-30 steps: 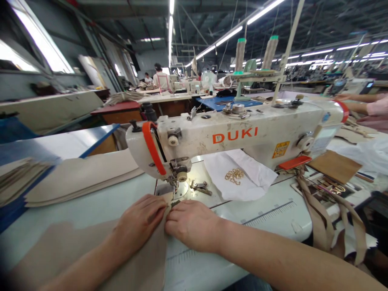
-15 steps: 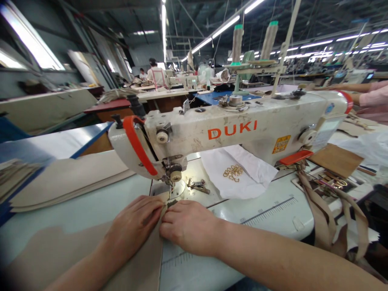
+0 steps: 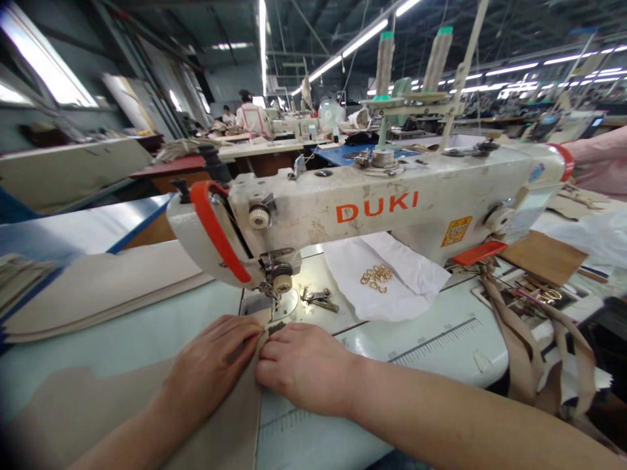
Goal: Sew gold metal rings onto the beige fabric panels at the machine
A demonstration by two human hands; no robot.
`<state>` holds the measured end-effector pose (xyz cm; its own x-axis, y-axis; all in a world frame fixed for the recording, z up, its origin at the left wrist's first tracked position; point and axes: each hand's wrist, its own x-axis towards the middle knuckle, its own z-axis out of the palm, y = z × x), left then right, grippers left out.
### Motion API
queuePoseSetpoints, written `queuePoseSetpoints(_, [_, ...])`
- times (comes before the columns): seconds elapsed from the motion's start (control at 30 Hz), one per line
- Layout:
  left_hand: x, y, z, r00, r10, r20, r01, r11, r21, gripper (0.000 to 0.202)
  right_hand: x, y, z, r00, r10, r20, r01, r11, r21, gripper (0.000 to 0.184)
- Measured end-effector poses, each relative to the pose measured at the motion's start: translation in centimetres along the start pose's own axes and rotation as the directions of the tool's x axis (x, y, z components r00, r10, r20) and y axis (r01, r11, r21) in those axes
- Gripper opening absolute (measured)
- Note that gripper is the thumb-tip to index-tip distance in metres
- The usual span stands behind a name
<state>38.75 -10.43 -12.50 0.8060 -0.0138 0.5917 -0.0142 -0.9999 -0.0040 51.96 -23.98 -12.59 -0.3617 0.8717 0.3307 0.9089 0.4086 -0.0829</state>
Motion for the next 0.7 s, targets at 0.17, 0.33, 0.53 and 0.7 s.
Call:
queuePoseSetpoints(0.17, [-0.05,-0.05,0.13,1.0,-0.027,0.005,0.027,0.999,-0.021,0.025,-0.08,0.03,0.11,1.0,0.005,-0.004,-0.005,1.0,-0.001,0.01])
queuePoseSetpoints(0.33, [-0.07,-0.03,0.13,0.998,-0.05,0.032,0.051,0.998,-0.038,0.027,0.06,0.07,0.25,0.999,0.033,-0.033,-0.034,0.999,-0.009,0.012])
queuePoseSetpoints(0.53, [-0.52,0.38,-0.4,0.994,-0.102,0.03,0.105,0.987,-0.125,0.022,0.4,-0.08,0.09,0.993,0.079,-0.087,-0.086,0.993,-0.079,0.013])
queuePoseSetpoints(0.7, [-0.88,0.8,-0.78,0.987,-0.154,0.046,0.16,0.971,-0.179,0.018,0.52,-0.34,0.03,0.992,0.114,-0.056,-0.118,0.989,-0.09,0.009])
